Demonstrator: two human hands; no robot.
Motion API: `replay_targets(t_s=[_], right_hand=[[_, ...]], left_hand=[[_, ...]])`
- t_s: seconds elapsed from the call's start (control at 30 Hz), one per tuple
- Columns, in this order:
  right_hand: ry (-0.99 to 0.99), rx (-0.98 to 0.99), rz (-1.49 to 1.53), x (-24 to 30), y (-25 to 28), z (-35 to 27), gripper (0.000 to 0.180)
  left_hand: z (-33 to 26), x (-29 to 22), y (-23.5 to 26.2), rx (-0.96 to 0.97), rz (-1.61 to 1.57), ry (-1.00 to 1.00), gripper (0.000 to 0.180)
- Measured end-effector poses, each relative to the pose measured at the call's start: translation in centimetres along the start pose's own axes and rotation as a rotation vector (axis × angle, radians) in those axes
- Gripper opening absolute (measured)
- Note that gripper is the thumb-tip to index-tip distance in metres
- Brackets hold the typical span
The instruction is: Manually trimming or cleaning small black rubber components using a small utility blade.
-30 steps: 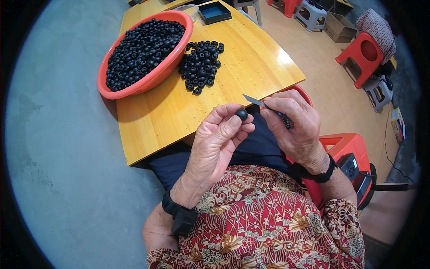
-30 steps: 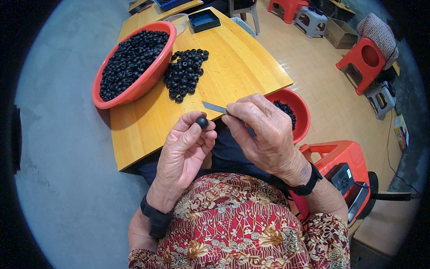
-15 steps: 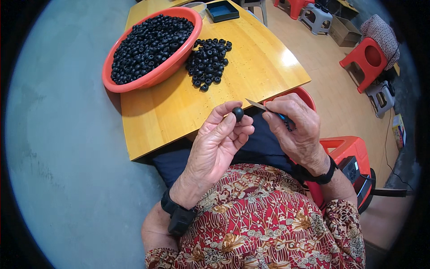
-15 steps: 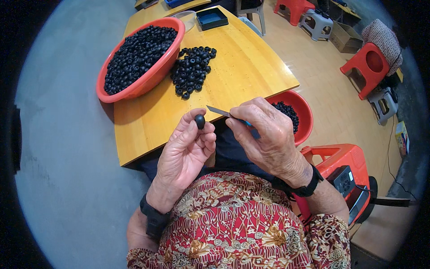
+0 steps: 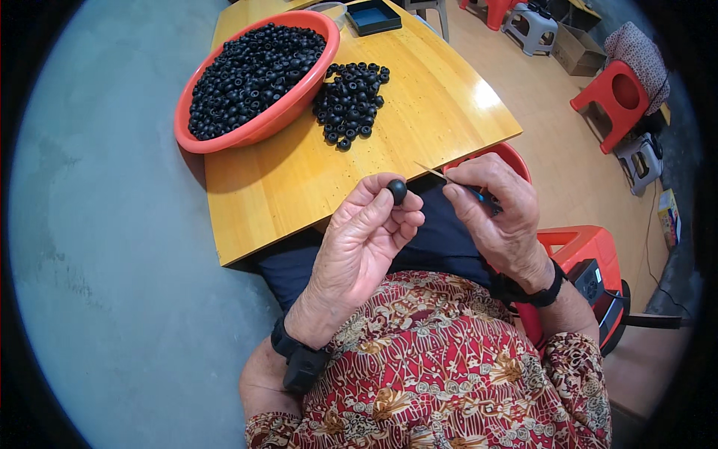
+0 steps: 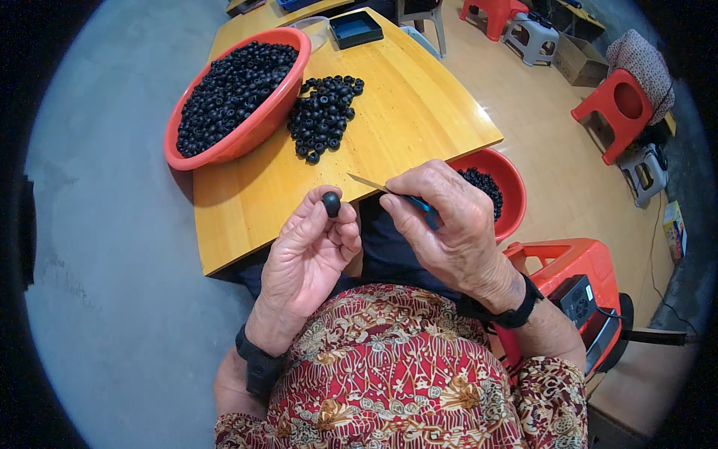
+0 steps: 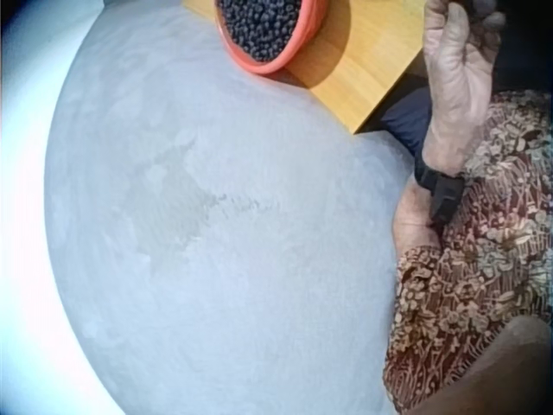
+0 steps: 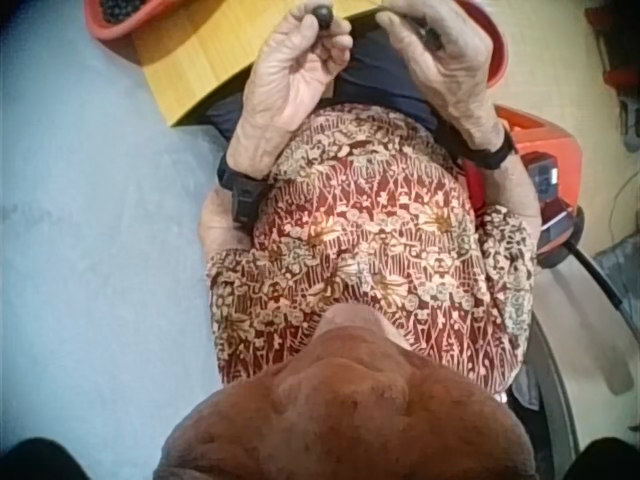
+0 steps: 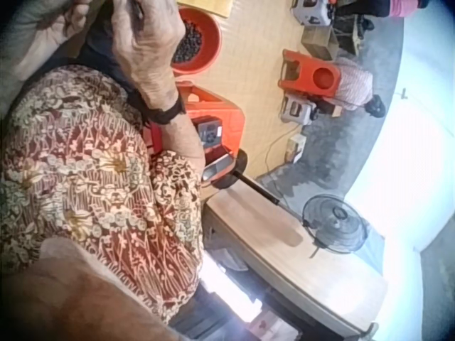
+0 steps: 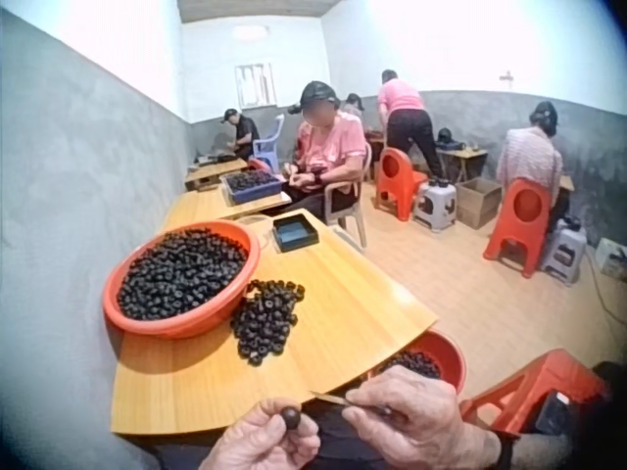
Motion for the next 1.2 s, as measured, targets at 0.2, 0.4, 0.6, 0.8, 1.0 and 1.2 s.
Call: replay_targets(t_s=[0.2,0.4,0.6,0.8,1.0,1.2], right_hand=[[-0.040,0.010,0.026,0.05,0.16,0.16,0.013],[-0.166,0.034,0.094,-0.45,0.05,-0.25,0.011],[-0.147,0.030,0.103,-0.36,0.13,-0.22,0.012],[-0.087,0.017,0.076,-0.47,0.10,-0.20,0.012],[-0.064,0.039,0.085,-0.14,0.17,-0.13,0.013],[0.007,0.056,0.043,0.36,0.19,0.06,0.015]], left_hand=[[-0.14,0.02,-0.11,-0.020,-0.052,0.028,0.021],[-0.14,0.17,-0.09,-0.027,-0.054,0.031,0.020],[-0.04,0.30,0.30,-0.022,-0.035,0.033,0.020],[0.11,0.41,0.50,-0.019,-0.022,0.038,0.020],[0.09,0.47,0.26,-0.006,-0.045,0.034,0.016],[0.16,0.61,0.65,-0.021,-0.056,0.044,0.014]])
Point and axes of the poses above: each hand's wrist, its own z-axis towards the middle knuckle, its own y-axis out of the back of the hand, x = y × z, the point moved 2 cm from there along z, towards the middle knuckle, and after that the axes turned 7 degrees about -z, right-handed, at the moved point
